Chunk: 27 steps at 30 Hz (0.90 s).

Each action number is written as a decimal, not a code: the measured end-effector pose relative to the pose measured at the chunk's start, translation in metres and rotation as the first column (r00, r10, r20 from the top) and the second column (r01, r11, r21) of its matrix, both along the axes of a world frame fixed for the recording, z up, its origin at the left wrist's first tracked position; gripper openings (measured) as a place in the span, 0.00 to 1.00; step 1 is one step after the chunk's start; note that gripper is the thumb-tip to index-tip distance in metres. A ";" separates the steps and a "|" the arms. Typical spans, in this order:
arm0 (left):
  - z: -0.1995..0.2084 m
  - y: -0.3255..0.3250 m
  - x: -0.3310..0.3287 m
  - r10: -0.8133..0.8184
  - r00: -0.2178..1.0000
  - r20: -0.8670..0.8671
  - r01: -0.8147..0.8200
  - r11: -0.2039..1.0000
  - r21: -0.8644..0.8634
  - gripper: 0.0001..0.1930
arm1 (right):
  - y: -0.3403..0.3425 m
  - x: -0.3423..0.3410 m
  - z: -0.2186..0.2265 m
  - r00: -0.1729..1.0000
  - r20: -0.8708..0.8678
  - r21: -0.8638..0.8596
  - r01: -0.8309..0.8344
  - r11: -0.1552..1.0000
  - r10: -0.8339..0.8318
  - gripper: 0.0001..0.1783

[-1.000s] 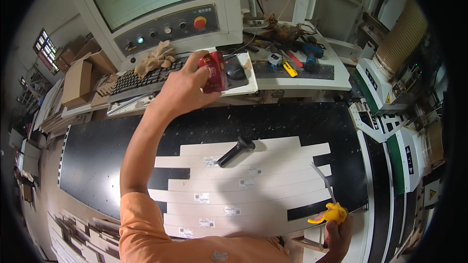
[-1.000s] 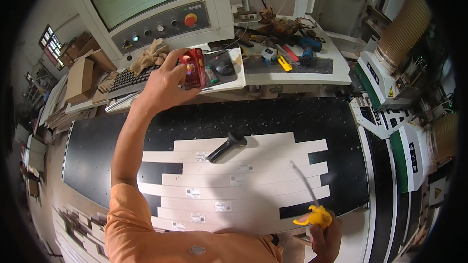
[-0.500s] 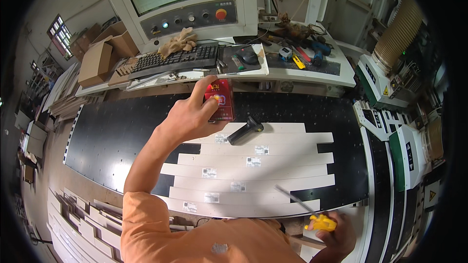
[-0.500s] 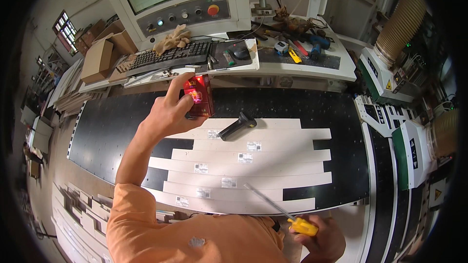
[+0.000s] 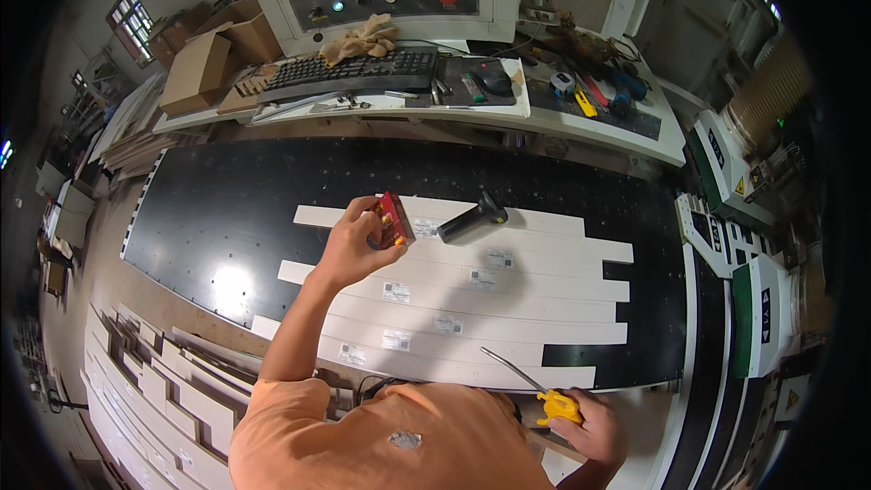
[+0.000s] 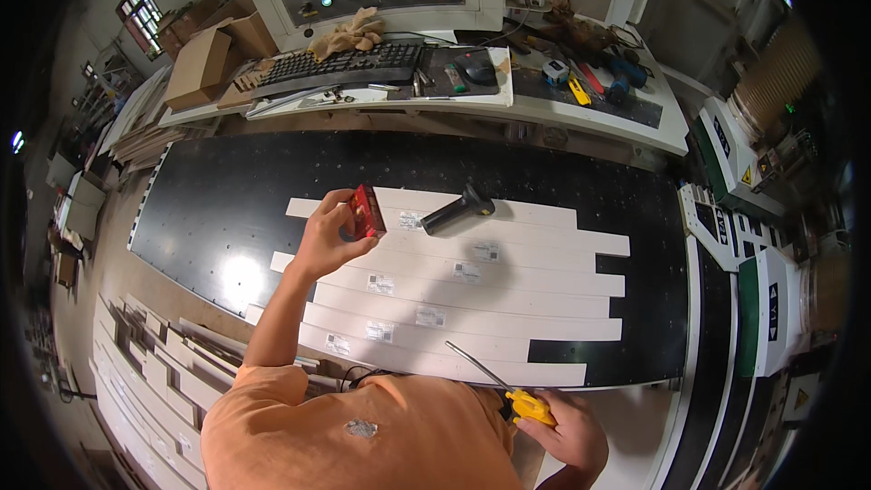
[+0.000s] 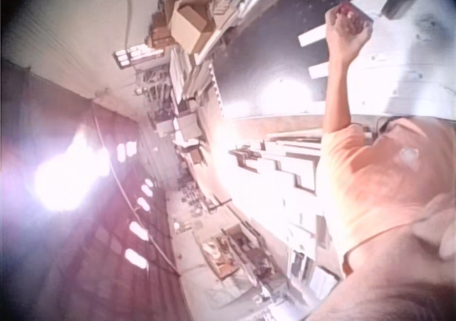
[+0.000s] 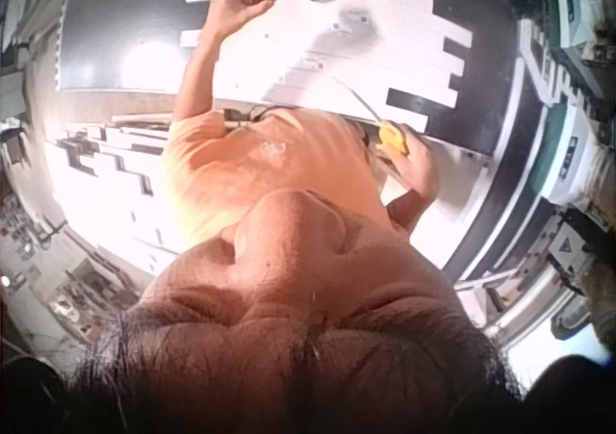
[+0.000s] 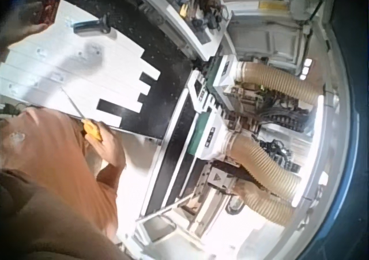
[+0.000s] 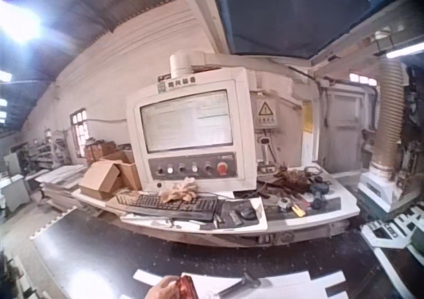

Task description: The person repeatedly picks up white rectangular wood panels from a stack, scans their barcodes with a handheld scanner, and places them on a machine table. The person then uses a yellow-handled tool to adjust or secure the panels on the table before repeating the process with additional panels.

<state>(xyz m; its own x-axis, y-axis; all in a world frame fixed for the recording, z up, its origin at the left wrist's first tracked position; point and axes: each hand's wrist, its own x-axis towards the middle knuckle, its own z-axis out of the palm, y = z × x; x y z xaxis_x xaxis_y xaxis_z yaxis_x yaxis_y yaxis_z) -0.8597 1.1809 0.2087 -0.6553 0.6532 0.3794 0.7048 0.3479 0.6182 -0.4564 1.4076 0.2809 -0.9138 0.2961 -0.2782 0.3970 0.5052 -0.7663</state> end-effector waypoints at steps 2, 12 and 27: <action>-0.011 -0.015 0.002 0.065 0.998 0.006 -0.064 0.995 -0.075 0.21 | 0.000 -0.009 -0.007 0.990 0.014 0.070 -0.139 0.988 0.138 0.24; -0.040 -0.023 0.017 0.095 0.987 0.129 -0.066 0.975 -0.212 0.21 | 0.028 0.036 -0.024 0.821 0.153 0.343 0.477 0.809 -0.549 0.28; -0.049 0.075 0.076 -0.422 0.904 0.073 0.413 0.812 -0.412 0.25 | 0.017 0.072 0.026 0.899 0.094 0.201 0.405 0.892 -0.429 0.16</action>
